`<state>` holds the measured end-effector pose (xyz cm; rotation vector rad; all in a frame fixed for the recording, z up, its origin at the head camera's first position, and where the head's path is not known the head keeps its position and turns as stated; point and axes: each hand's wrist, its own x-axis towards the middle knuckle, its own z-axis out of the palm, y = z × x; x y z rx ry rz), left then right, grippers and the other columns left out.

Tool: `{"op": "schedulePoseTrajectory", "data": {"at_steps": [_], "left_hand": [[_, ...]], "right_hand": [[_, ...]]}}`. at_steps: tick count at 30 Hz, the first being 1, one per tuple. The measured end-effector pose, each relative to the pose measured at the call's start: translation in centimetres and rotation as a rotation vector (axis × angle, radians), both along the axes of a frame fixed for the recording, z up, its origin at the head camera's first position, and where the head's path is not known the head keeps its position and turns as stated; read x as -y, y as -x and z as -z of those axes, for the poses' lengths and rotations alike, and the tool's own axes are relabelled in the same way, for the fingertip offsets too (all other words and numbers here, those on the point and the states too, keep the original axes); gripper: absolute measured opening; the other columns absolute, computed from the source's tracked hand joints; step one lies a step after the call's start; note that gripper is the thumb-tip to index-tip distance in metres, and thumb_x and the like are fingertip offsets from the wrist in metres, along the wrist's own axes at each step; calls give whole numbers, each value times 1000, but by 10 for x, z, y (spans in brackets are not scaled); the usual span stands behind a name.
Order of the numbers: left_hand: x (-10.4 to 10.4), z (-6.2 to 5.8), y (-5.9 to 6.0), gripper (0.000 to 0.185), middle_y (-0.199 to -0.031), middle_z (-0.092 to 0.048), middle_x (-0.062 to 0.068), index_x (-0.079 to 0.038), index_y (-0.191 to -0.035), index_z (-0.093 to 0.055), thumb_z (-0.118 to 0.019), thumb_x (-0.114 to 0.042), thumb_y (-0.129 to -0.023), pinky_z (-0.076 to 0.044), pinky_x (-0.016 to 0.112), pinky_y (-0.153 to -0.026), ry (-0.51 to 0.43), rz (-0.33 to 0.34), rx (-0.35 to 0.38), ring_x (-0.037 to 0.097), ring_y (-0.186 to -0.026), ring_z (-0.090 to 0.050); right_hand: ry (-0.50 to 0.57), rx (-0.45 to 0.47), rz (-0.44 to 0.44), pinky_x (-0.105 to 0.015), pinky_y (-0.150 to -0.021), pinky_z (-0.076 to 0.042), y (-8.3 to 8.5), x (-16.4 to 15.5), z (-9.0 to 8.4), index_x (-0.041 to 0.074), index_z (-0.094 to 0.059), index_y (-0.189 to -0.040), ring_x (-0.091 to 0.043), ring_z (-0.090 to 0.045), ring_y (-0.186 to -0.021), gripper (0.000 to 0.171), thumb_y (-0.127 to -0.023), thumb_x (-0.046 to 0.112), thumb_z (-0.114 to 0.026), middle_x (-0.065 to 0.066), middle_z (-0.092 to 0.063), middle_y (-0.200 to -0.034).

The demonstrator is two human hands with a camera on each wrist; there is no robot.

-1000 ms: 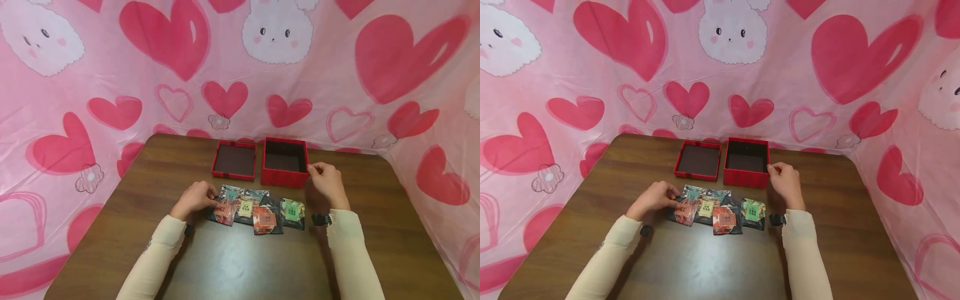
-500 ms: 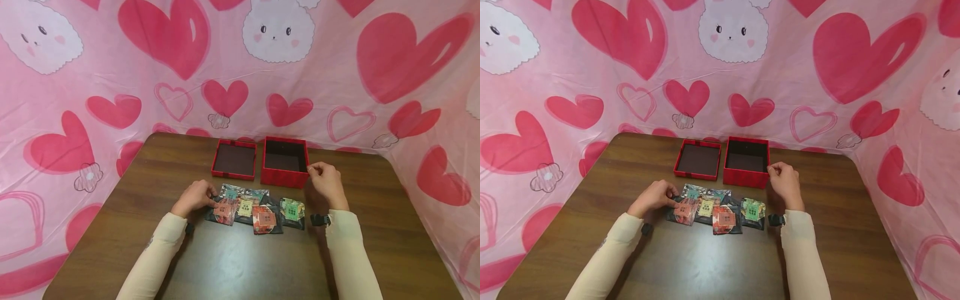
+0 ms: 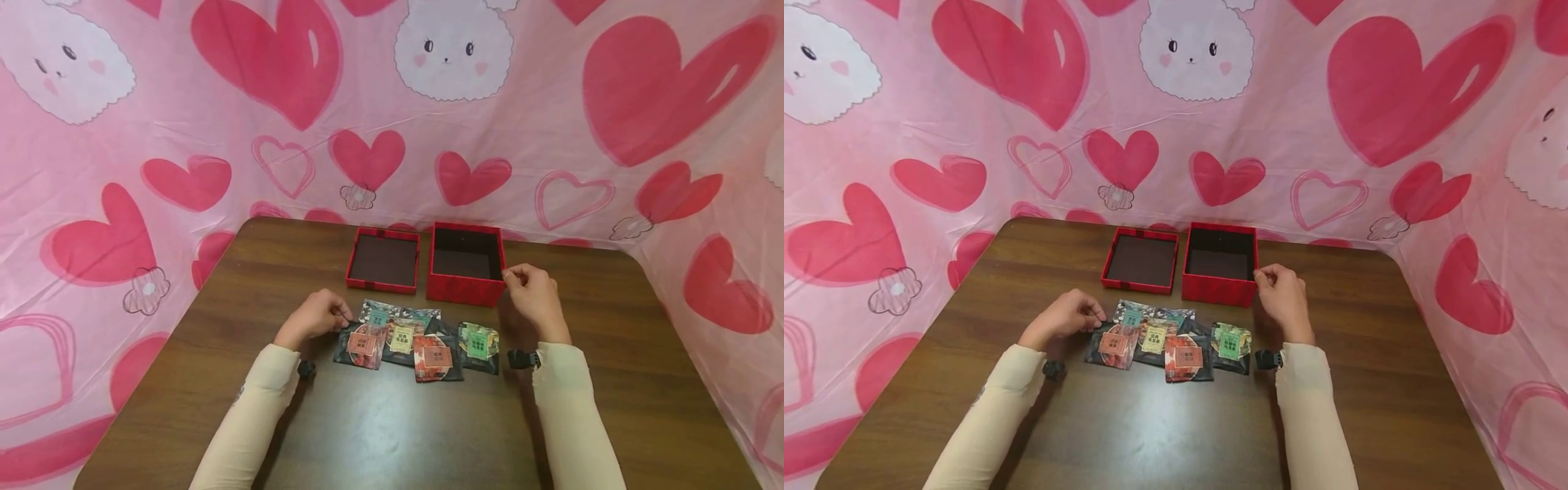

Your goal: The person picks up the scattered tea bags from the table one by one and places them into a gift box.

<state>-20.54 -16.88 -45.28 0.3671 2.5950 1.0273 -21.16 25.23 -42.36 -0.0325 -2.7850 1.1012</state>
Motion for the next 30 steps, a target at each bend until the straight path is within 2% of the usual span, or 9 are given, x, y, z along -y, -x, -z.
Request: {"op": "schedulePoseTrajectory", "data": {"at_steps": [7, 14, 17, 22, 26, 30], "left_hand": [[4, -3, 1, 19, -91, -72, 6, -4, -98, -80, -66, 8, -91, -56, 34, -66, -118, 5, 84, 19, -69, -61], [10, -9, 7, 20, -90, -71, 10, 0, -100, -78, -63, 11, -92, -57, 37, -67, -294, -31, 158, 20, -68, -61], [8, -17, 11, 17, -89, -70, 12, 2, -101, -78, -64, 8, -93, -57, 40, -68, -380, -51, 168, 22, -68, -61], [0, -38, 20, 16, -86, -68, 13, 2, -105, -77, -65, 4, -94, -56, 48, -74, -483, -75, 177, 26, -69, -60], [-7, -49, 29, 18, -82, -67, 12, 10, -109, -72, -64, 5, -94, -55, 40, -69, -561, -70, 179, 22, -66, -59], [-15, -55, 34, 20, -85, -67, 13, 12, -113, -70, -65, 5, -94, -55, 32, -67, -600, -74, 195, 20, -65, -59]], "right_hand": [[-1, -10, 9, -39, -68, -45, 1, 0, 0, 0, -70, -111, -30, -54, -81, 32, -104, 28, -55, -15, -67, -93], [6, 16, 11, -37, -64, -46, -1, 1, 0, 0, -69, -114, -29, -53, -79, 34, -105, 29, -54, -14, -65, -91], [13, 20, 11, -37, -64, -47, -2, 0, 0, 0, -69, -115, -29, -53, -80, 35, -105, 30, -54, -15, -65, -91], [21, 16, 18, -37, -65, -47, -2, 0, -1, 0, -69, -115, -30, -53, -81, 36, -105, 31, -54, -15, -65, -92], [18, 11, 21, -38, -67, -46, -2, 0, 0, 1, -69, -114, -30, -53, -81, 35, -105, 30, -54, -14, -65, -91], [14, 0, 21, -38, -67, -46, -2, 1, 2, 1, -70, -113, -30, -54, -80, 32, -104, 28, -55, -14, -65, -89]]}}
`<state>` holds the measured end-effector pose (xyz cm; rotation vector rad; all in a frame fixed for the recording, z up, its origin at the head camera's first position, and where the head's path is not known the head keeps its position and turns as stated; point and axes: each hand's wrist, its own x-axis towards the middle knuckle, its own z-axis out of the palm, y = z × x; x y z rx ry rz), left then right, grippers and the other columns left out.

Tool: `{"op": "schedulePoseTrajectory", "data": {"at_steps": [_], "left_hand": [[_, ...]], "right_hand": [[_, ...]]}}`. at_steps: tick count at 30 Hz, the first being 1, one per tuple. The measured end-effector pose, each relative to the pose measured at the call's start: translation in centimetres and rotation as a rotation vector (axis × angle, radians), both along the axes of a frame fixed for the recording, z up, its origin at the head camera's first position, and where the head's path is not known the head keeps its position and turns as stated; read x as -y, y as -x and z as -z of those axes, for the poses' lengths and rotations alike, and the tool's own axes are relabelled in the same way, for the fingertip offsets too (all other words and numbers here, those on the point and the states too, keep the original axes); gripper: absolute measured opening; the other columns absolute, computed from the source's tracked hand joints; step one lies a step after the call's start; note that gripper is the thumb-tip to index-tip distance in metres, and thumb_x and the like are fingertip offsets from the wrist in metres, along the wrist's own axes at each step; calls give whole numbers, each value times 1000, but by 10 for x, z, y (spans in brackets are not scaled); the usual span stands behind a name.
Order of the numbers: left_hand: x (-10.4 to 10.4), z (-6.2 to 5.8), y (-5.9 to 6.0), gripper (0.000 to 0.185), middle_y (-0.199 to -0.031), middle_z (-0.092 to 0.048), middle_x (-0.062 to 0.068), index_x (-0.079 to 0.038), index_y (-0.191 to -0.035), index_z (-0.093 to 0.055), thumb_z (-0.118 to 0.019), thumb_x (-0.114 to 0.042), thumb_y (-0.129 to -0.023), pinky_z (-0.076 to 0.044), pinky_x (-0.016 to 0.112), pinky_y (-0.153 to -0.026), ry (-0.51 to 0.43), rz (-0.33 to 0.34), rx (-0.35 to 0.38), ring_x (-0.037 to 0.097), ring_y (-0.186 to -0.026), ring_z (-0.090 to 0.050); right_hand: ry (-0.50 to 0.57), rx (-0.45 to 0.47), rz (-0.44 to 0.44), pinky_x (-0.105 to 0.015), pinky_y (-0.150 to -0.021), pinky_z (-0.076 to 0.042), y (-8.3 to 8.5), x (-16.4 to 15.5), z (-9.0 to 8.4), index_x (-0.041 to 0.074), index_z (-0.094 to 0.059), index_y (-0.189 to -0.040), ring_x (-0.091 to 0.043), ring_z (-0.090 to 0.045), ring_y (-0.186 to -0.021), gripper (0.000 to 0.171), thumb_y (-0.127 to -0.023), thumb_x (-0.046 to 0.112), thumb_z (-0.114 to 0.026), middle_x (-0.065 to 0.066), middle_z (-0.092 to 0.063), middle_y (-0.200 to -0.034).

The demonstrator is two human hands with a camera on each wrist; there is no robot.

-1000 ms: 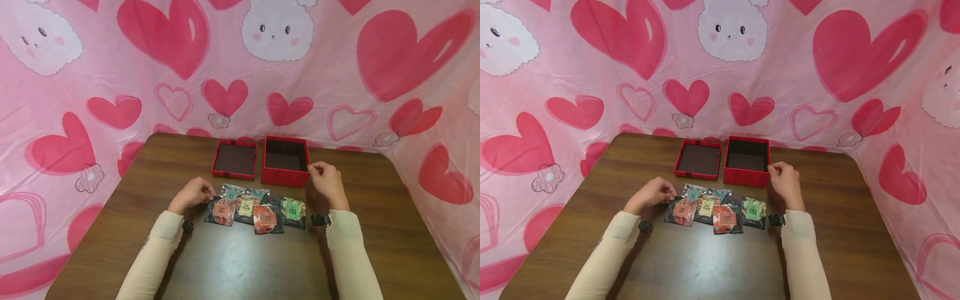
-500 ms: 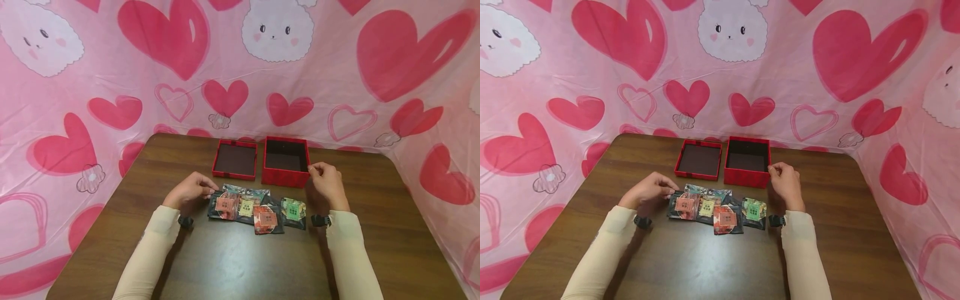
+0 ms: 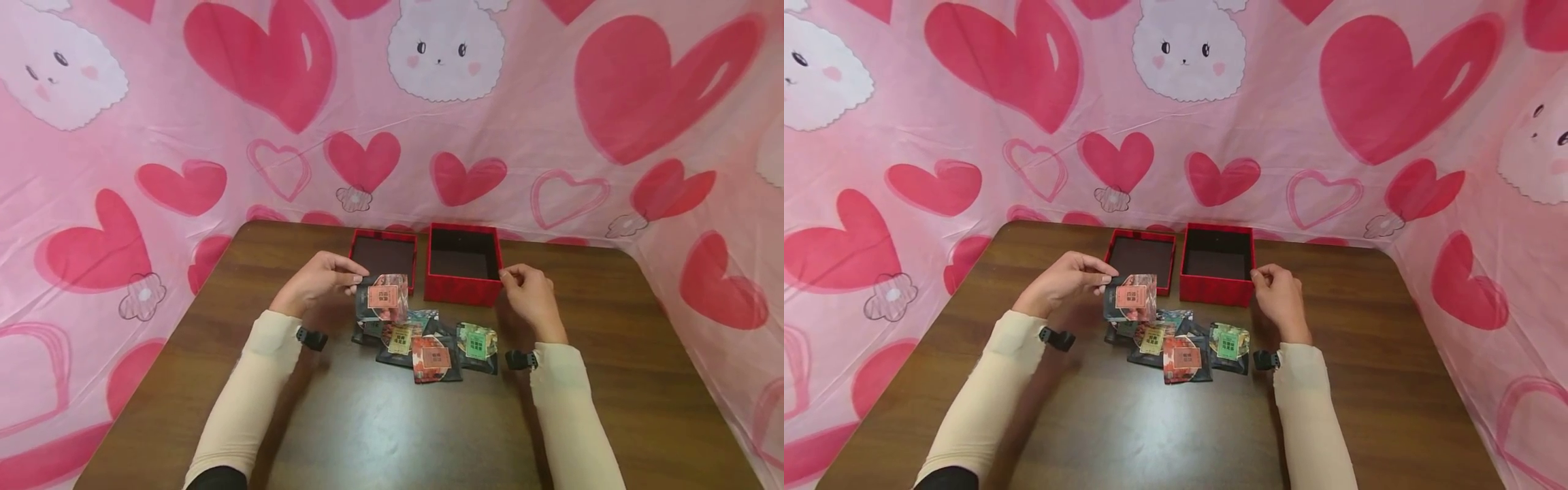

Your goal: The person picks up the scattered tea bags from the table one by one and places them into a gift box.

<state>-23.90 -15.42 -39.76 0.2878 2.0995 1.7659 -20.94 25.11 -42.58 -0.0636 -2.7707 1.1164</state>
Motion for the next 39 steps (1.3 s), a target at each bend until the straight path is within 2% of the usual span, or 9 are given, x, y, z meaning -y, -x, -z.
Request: {"op": "schedulePoseTrajectory", "data": {"at_steps": [3, 8, 13, 16, 21, 29, 36, 39], "left_hand": [[-7, -3, 5, 20, -91, -69, 15, 8, -112, -72, -66, 3, -94, -57, 31, -68, -6, -13, 19, 20, -67, -60], [-22, -5, 20, 20, -100, -68, 16, 4, -113, -73, -67, 0, -95, -58, 31, -70, -47, -53, 68, 18, -69, -60], [-41, -10, 32, 21, -99, -67, 15, 7, -114, -71, -66, 1, -95, -58, 30, -69, -110, -83, 117, 16, -66, -59], [-52, -11, 38, 20, -96, -66, 14, 8, -113, -71, -66, 1, -95, -58, 30, -69, -134, -83, 119, 17, -66, -59], [-71, -9, 47, 20, -92, -65, 13, 7, -114, -71, -67, 1, -95, -58, 32, -71, -165, -91, 140, 19, -68, -60], [-104, -6, 59, 25, -98, -66, 13, 10, -119, -69, -66, 5, -94, -56, 25, -63, -238, -106, 177, 17, -67, -62], [-129, -1, 70, 23, -97, -69, 15, 7, -115, -71, -67, 7, -93, -58, 30, -73, -282, -174, 210, 18, -70, -68], [-137, 0, 73, 24, -96, -70, 15, 8, -115, -71, -66, 9, -92, -59, 30, -73, -302, -197, 209, 18, -70, -68]], "right_hand": [[-2, -4, 2, -38, -66, -46, 0, 0, 0, 1, -70, -113, -29, -53, -80, 32, -104, 27, -55, -14, -64, -88], [-5, 3, 5, -38, -66, -47, 1, -1, -2, 0, -69, -113, -30, -54, -80, 31, -104, 26, -54, -14, -65, -90], [-21, -10, -3, -39, -69, -46, 2, -1, -2, 0, -70, -112, -30, -56, -81, 30, -104, 25, -55, -15, -67, -92], [-25, -24, -3, -39, -70, -46, 2, -1, -1, 0, -70, -112, -30, -57, -81, 29, -104, 24, -55, -15, -68, -92], [-32, -50, 0, -40, -71, -46, 2, -1, 1, -1, -70, -110, -30, -57, -81, 29, -103, 23, -56, -15, -68, -91], [-20, -51, 22, -39, -69, -45, 2, 0, 2, 0, -70, -109, -30, -57, -80, 28, -103, 23, -56, -13, -66, -86], [-21, -56, 29, -39, -68, -45, 2, 2, 3, 0, -71, -110, -29, -57, -78, 28, -103, 23, -56, -12, -66, -85], [-15, -48, 28, -39, -69, -45, 2, 2, 2, 0, -70, -111, -30, -57, -79, 29, -103, 24, -56, -13, -66, -86]]}}
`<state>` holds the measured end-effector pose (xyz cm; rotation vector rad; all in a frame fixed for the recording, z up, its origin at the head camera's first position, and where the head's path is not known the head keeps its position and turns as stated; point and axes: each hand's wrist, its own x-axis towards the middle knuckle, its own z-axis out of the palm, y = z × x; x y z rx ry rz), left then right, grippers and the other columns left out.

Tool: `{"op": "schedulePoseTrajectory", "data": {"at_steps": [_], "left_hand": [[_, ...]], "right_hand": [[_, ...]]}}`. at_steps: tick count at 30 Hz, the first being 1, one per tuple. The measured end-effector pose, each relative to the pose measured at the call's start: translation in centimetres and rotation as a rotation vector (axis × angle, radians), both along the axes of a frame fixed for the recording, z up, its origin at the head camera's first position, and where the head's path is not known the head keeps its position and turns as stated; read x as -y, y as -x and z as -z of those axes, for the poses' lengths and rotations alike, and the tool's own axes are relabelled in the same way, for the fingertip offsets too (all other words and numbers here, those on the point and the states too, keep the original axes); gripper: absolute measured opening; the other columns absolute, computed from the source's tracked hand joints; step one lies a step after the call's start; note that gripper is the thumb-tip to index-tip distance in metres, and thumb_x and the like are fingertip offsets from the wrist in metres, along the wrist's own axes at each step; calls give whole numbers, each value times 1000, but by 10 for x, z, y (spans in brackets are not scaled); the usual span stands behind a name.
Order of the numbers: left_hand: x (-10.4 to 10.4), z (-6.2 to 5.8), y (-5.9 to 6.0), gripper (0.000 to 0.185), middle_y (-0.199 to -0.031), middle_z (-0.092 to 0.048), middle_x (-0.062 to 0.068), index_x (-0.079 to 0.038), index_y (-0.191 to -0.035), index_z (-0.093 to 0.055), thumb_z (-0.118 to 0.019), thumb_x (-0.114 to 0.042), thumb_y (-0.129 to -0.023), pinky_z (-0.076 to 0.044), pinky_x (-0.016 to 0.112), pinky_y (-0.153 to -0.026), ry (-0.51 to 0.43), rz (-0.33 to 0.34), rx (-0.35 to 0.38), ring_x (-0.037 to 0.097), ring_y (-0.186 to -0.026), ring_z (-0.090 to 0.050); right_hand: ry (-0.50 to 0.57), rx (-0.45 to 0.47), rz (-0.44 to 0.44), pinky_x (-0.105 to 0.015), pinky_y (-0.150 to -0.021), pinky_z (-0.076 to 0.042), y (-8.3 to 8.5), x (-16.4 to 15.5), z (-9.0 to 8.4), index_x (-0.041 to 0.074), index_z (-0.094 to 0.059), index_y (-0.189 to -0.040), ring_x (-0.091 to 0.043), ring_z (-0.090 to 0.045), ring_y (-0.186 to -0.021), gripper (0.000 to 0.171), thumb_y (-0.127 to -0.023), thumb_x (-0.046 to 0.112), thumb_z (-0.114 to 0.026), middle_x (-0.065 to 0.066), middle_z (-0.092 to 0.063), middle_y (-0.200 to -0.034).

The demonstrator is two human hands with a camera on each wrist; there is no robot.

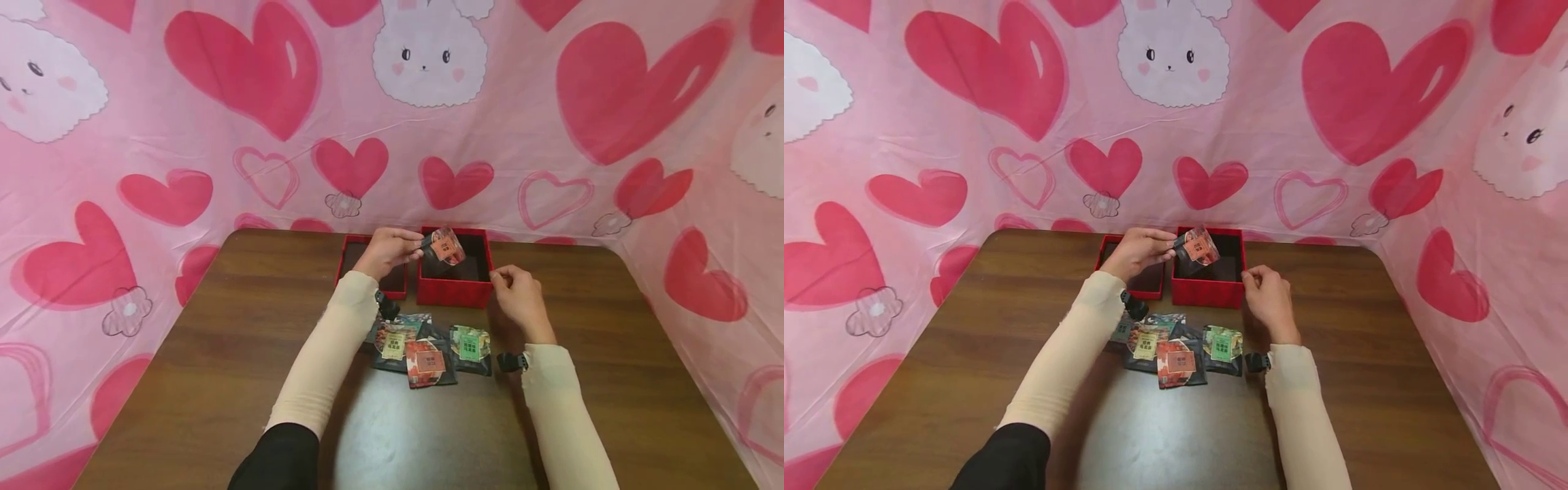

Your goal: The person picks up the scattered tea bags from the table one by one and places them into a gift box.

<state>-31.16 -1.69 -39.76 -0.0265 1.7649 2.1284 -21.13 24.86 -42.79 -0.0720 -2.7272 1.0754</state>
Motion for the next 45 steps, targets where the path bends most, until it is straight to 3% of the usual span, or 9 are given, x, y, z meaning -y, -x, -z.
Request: {"op": "schedulePoseTrajectory", "data": {"at_steps": [7, 14, 22, 25, 30, 34, 38, 45], "left_hand": [[-8, -1, -1, 25, -100, -69, 19, 11, -116, -69, -67, 11, -91, -60, 32, -75, -35, 4, -8, 19, -73, -70], [-1, -4, -5, 32, -106, -70, 17, 8, -121, -68, -73, 0, -91, -55, 45, -90, 140, 37, -96, 19, -75, -70], [15, -12, -13, 29, -98, -71, 17, 11, -119, -68, -72, -2, -93, -55, 44, -90, 172, 86, -133, 34, -90, -69], [24, -12, -17, 31, -93, -71, 16, 13, -119, -67, -72, -2, -93, -56, 43, -89, 175, 101, -136, 35, -88, -69], [42, -10, -23, 26, -94, -71, 19, 12, -114, -69, -72, -2, -92, -54, 47, -90, 154, 97, -143, 24, -77, -70], [63, -5, -29, 21, -100, -70, 24, 10, -110, -71, -72, -2, -92, -56, 44, -87, 182, 83, -134, 29, -82, -72], [85, 2, -37, 24, -110, -68, 31, 9, -113, -71, -72, -4, -93, -55, 46, -90, 234, 66, -108, 33, -90, -72], [119, 19, -52, 30, -107, -69, 27, 13, -117, -67, -72, -5, -93, -54, 48, -91, 379, 64, -79, 42, -99, -68]], "right_hand": [[20, 26, 6, -39, -69, -45, -1, 2, -2, 0, -69, -113, -30, -56, -81, 31, -104, 25, -55, -13, -65, -87], [16, 21, 0, -39, -71, -45, -1, 1, -1, 1, -70, -112, -30, -57, -81, 30, -103, 25, -55, -12, -65, -87], [20, 16, 5, -38, -70, -44, -1, 0, 0, 1, -70, -112, -29, -56, -81, 29, -103, 24, -55, -13, -65, -87], [25, 32, -2, -38, -69, -44, -2, 0, 1, 1, -70, -113, -29, -56, -81, 31, -104, 26, -55, -12, -64, -87], [58, 58, -18, -38, -70, -49, 0, -2, 1, 1, -69, -115, -28, -60, -81, 34, -105, 30, -54, -13, -66, -90], [100, 89, -35, -40, -72, -53, 2, -6, 0, 1, -67, -118, -29, -65, -81, 36, -105, 31, -53, -16, -68, -95], [137, 124, -39, -38, -72, -54, 2, -6, -1, 0, -67, -119, -30, -65, -83, 36, -106, 31, -52, -18, -67, -100], [178, 161, -35, -34, -71, -54, 2, -7, -1, -1, -65, -121, -34, -64, -89, 38, -106, 31, -52, -21, -66, -104]]}}
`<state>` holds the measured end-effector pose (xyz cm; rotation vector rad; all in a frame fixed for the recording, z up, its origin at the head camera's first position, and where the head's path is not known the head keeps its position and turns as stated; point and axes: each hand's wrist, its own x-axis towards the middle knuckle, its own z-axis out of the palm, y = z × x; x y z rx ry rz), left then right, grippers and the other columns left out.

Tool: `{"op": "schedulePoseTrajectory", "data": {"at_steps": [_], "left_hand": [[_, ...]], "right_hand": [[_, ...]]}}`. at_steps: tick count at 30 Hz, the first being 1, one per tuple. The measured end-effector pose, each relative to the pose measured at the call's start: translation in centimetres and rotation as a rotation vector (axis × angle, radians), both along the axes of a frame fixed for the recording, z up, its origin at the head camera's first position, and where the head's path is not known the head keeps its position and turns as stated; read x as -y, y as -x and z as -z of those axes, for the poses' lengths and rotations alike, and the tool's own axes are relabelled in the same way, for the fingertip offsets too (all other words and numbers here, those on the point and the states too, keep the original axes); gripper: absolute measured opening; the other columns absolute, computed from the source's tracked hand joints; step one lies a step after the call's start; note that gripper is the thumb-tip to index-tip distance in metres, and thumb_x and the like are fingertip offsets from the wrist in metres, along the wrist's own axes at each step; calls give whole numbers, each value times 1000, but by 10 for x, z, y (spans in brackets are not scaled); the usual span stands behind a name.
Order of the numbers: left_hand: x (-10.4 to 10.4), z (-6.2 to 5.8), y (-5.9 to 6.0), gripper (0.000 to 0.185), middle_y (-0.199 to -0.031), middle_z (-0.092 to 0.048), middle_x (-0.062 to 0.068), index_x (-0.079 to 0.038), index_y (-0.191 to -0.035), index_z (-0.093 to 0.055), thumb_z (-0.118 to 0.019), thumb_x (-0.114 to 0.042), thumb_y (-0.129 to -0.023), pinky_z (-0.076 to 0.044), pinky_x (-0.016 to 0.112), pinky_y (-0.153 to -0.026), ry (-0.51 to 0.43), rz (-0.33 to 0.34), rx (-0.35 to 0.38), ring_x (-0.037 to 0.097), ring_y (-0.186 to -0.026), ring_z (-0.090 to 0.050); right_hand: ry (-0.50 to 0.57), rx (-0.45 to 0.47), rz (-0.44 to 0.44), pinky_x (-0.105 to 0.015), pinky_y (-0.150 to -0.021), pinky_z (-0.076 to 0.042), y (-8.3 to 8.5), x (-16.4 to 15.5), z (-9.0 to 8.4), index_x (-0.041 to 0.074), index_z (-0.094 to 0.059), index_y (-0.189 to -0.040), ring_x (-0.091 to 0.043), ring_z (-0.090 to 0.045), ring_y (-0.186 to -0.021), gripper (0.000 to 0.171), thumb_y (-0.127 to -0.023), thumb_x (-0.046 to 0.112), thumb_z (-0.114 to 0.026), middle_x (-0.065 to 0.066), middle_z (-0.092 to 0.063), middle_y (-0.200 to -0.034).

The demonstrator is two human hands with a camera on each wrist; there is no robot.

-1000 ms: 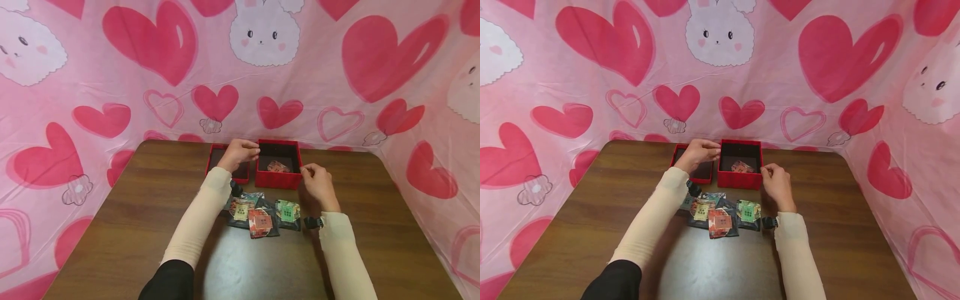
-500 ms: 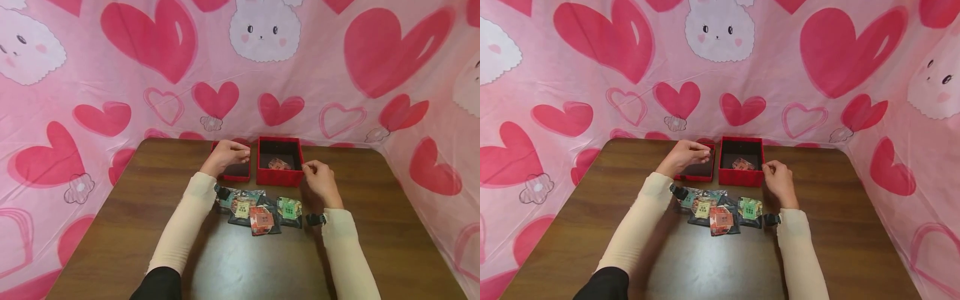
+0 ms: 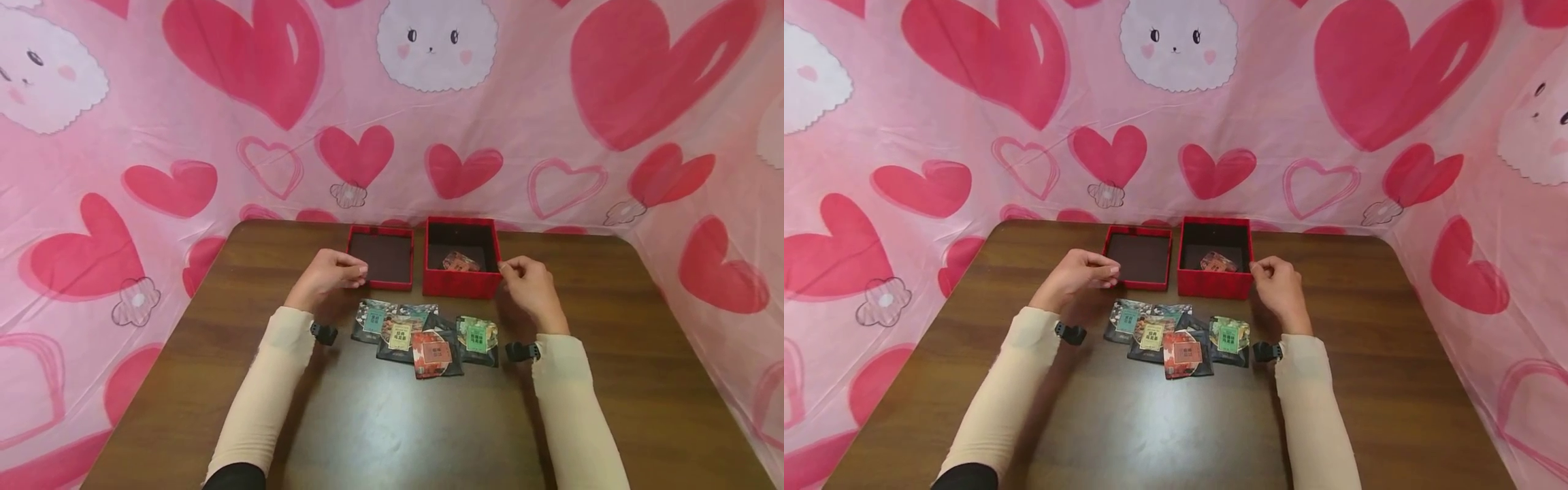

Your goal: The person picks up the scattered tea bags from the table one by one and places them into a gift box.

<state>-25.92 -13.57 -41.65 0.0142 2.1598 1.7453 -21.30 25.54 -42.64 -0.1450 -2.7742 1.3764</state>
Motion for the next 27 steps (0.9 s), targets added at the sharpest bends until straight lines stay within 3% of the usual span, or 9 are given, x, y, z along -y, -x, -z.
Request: {"op": "schedulePoseTrajectory", "data": {"at_steps": [4, 9, 15, 21, 27], "left_hand": [[11, 11, -6, 24, -103, -71, 24, 9, -111, -72, -74, -6, -92, -56, 48, -89, 84, -3, 7, 42, -94, -67], [14, 20, -14, 17, -94, -72, 16, 4, -103, -76, -76, -9, -91, -59, 44, -80, 201, 20, -26, 32, -81, -69], [7, 27, -21, 11, -85, -72, 9, -2, -95, -80, -79, -10, -88, -59, 39, -70, 408, 62, -162, 23, -70, -64], [-1, 33, -20, 18, -94, -75, 8, -4, -98, -80, -83, -14, -84, -56, 38, -73, 645, 134, -264, 22, -82, -63], [-8, 38, -17, 25, -100, -75, 8, -4, -101, -80, -87, -15, -80, -55, 45, -85, 747, 185, -312, 29, -95, -66]], "right_hand": [[-1, -3, 4, -34, -71, -53, 0, 0, -1, -1, -65, -122, -35, -64, -90, 41, -106, 34, -52, -22, -66, -105], [3, 9, 11, -35, -71, -53, -2, 1, -2, -1, -64, -123, -36, -62, -90, 41, -106, 35, -51, -23, -64, -107], [10, 16, 18, -33, -71, -53, -3, 3, -1, 1, -64, -124, -37, -62, -91, 40, -106, 34, -52, -22, -64, -107], [17, 6, 23, -33, -69, -52, -2, 2, 1, 0, -65, -123, -39, -63, -92, 40, -106, 33, -52, -23, -65, -106], [19, 6, 31, -33, -69, -52, -3, 3, 1, 1, -65, -122, -38, -63, -91, 39, -105, 34, -52, -20, -65, -102]]}}
